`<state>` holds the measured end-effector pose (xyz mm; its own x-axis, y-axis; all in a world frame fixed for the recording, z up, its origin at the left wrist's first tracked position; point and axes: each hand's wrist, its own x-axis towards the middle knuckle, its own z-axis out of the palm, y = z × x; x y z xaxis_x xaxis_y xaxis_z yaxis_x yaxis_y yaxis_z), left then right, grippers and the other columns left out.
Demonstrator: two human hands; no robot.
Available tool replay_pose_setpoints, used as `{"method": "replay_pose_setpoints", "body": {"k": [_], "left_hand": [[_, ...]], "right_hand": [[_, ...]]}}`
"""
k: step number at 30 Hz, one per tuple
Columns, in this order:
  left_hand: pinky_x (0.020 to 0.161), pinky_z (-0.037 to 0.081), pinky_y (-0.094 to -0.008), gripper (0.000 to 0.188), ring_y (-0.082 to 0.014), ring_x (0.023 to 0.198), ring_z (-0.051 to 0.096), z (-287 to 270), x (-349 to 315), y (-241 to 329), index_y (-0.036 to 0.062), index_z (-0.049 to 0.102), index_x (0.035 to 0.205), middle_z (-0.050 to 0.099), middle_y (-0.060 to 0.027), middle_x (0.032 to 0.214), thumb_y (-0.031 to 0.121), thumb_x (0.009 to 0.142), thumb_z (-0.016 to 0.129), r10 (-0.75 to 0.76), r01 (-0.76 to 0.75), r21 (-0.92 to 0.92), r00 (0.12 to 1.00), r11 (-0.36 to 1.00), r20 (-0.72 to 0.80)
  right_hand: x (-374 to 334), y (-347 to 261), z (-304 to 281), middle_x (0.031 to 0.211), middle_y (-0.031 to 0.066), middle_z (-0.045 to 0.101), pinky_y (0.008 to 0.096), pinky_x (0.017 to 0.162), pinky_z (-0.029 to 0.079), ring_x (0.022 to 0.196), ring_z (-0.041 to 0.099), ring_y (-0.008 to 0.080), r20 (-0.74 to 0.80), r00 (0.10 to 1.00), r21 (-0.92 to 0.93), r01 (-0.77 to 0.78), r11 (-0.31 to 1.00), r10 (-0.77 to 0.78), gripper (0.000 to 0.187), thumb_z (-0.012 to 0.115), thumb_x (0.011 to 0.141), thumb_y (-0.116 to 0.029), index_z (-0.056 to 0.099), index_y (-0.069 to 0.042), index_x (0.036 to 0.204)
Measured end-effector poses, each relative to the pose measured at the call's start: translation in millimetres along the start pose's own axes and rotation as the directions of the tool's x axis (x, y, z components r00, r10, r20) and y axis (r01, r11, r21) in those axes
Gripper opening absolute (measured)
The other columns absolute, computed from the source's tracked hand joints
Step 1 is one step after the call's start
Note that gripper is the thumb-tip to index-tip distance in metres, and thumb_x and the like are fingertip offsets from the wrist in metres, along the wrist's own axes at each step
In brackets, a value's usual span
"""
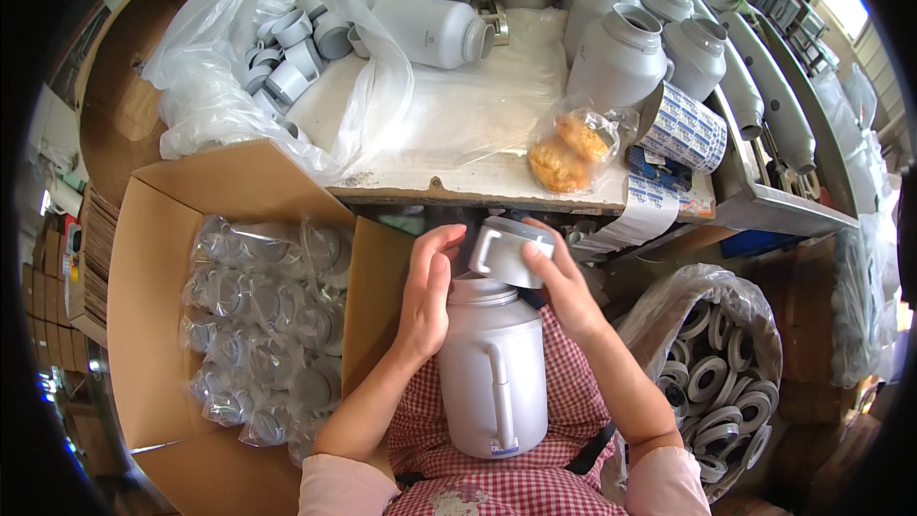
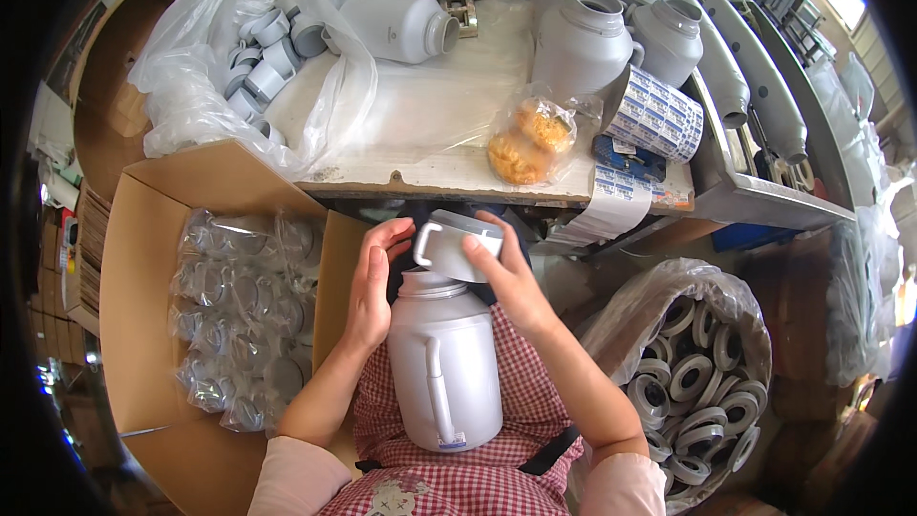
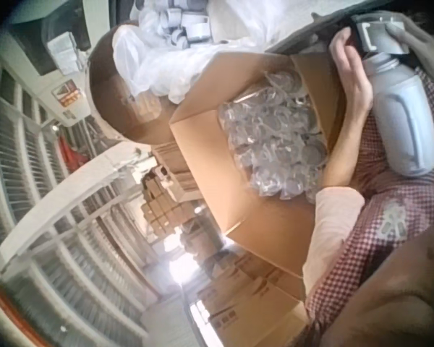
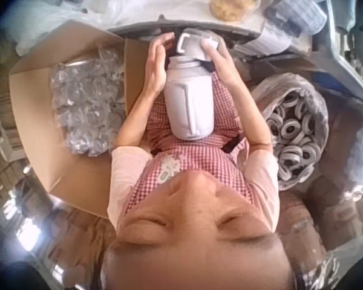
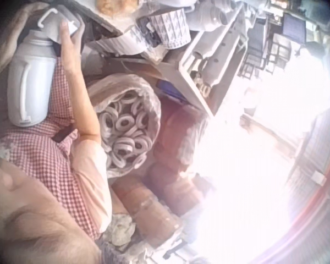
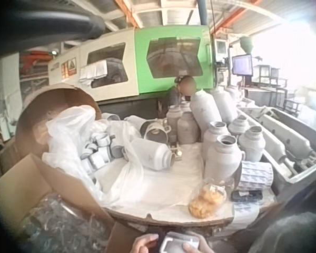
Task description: The person assembles white plastic pitchers by attaching lids and applying labels. They pick up each pitcher, secure the lid, apply a label from a roll, and place the finished unit into a cardboard box. The process is repeated for multiple units.
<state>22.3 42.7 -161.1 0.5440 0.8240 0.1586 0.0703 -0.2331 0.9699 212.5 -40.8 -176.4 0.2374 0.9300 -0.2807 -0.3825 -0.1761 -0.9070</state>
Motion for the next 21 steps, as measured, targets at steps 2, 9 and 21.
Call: {"method": "replay_pose_setpoints", "body": {"k": [2,9,21], "left_hand": [[0.124,0.03,-0.0405,0.068,-0.0269,0.146,0.042,5.3,-4.7,-15.1,-0.0016,0.041,0.154,0.047,-0.0162,0.156,0.051,0.115,0.024,0.007,-0.008,-0.153,1.0,0.988,-0.007],[0.126,0.026,-0.0413,0.054,-0.0266,0.149,0.04,4.1,-5.2,-22.0,-0.0015,0.047,0.152,0.043,-0.0164,0.16,0.036,0.115,0.034,0.029,-0.024,-0.21,0.999,0.977,0.019],[0.126,0.028,-0.0406,0.054,-0.0269,0.149,0.04,9.0,-2.5,-23.0,-0.0042,0.042,0.154,0.044,-0.0183,0.161,0.031,0.116,0.028,0.072,-0.07,-0.146,0.997,0.987,0.015]], "right_hand": [[4.4,10.1,3.8,0.144,0.0176,0.052,0.0341,0.116,0.037,0.134,0.05,0.0226,0.047,0.999,0.018,0.003,1.0,-0.004,0.079,0.065,0.104,-0.047,0.033,0.0,0.158],[15.2,19.3,5.1,0.146,0.0146,0.051,0.0349,0.114,0.039,0.133,0.051,0.0239,0.197,0.964,0.299,-0.233,0.925,0.179,0.07,0.058,0.104,-0.046,0.036,-0.004,0.155],[3.3,12.9,13.4,0.13,0.0131,0.056,0.0305,0.105,0.045,0.121,0.054,0.0178,0.038,0.997,-0.156,-0.067,0.985,0.074,0.059,0.057,0.109,-0.045,0.039,-0.004,0.147]]}}
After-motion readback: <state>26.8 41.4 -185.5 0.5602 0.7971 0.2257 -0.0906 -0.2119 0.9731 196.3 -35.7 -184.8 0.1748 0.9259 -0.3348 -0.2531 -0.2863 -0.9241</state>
